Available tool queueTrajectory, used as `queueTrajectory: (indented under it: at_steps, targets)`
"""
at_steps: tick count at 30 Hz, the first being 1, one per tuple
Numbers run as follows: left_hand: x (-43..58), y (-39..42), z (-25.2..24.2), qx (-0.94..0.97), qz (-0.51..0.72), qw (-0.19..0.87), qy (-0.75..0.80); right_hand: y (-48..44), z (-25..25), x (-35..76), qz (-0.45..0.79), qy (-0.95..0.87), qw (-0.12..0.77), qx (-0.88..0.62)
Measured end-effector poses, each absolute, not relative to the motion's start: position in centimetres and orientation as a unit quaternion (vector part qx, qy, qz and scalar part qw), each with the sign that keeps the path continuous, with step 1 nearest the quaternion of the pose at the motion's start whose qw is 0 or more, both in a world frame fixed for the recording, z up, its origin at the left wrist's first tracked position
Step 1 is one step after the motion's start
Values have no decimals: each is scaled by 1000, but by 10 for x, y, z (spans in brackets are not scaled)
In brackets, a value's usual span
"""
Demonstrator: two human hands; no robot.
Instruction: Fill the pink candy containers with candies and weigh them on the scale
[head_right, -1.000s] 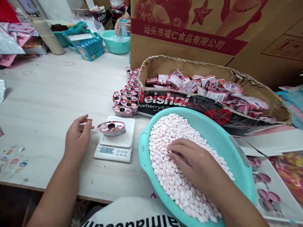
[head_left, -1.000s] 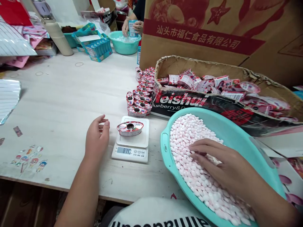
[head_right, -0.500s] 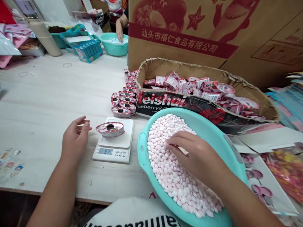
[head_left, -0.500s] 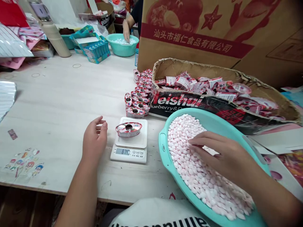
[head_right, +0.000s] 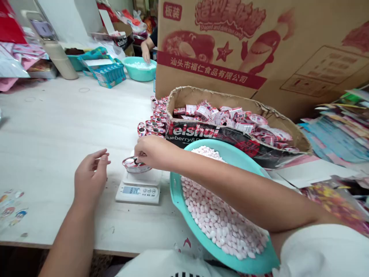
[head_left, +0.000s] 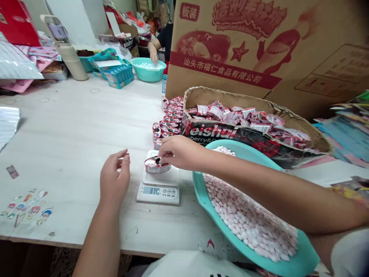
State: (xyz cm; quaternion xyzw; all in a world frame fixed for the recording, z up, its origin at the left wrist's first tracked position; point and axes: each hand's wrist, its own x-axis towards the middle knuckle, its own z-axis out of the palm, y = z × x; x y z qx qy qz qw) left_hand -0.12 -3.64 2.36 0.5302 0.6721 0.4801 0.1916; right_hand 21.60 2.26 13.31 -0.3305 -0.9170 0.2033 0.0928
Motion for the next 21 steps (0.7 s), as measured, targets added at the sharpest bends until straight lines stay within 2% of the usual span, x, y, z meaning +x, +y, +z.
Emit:
queueTrajectory:
  at_steps: [8,16,21]
  targets:
    - [1,-38,24,571,479,194,638,28,116,209,205,-919,81,-328]
    - [0,-33,21,541,467,210,668,32,128,216,249,-900,139,-331]
    - [-1,-31,17,531,463,209,678,39,134,222,218,-903,103,-357]
